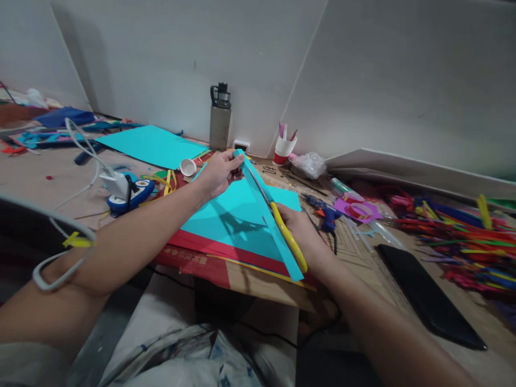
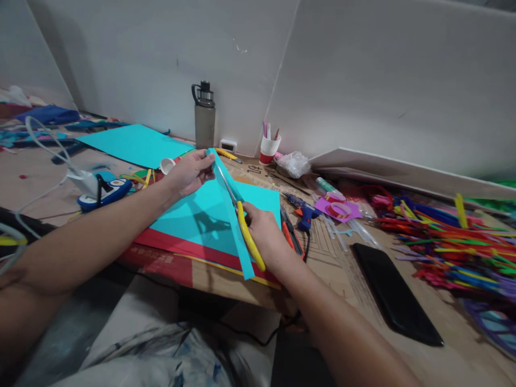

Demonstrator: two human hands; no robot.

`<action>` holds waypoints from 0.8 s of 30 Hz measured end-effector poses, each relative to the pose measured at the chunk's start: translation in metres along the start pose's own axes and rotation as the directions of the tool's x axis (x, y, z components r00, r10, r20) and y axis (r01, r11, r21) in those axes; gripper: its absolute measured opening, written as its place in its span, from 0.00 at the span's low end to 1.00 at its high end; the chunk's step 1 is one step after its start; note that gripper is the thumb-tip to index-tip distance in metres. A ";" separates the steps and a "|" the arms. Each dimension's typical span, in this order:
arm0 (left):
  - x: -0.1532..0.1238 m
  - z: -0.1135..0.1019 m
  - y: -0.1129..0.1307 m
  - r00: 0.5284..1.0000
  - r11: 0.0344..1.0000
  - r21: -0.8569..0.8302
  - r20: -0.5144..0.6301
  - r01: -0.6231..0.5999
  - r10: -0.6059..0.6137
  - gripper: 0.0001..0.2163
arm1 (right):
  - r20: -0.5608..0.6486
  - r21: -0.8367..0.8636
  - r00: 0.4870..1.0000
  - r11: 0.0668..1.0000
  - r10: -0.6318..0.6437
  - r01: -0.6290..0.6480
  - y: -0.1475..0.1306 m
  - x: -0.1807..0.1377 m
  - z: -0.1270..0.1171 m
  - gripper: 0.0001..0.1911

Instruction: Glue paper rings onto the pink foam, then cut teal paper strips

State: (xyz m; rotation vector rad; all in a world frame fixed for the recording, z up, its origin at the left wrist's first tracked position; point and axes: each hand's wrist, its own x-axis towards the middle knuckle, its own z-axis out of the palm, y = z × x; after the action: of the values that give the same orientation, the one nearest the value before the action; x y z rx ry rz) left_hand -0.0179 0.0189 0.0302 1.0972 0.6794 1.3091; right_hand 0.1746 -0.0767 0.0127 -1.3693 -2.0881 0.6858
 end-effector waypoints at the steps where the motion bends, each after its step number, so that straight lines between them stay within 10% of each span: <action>1: -0.001 0.002 0.001 1.000 1.000 0.005 0.000 0.011 -0.011 0.09 | -0.003 -0.006 1.000 1.000 0.002 -0.002 -0.001 0.000 0.000 0.17; 24: 0.003 -0.004 -0.008 0.997 0.998 -0.035 -0.051 -0.061 0.059 0.09 | -0.052 -0.027 0.999 1.000 -0.003 0.002 0.006 0.002 0.003 0.14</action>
State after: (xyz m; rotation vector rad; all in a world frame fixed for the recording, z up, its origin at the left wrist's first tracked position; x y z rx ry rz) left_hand -0.0176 0.0237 0.0218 1.0655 0.6611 1.3993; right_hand 0.1761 -0.0734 0.0072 -1.3844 -2.0653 0.6161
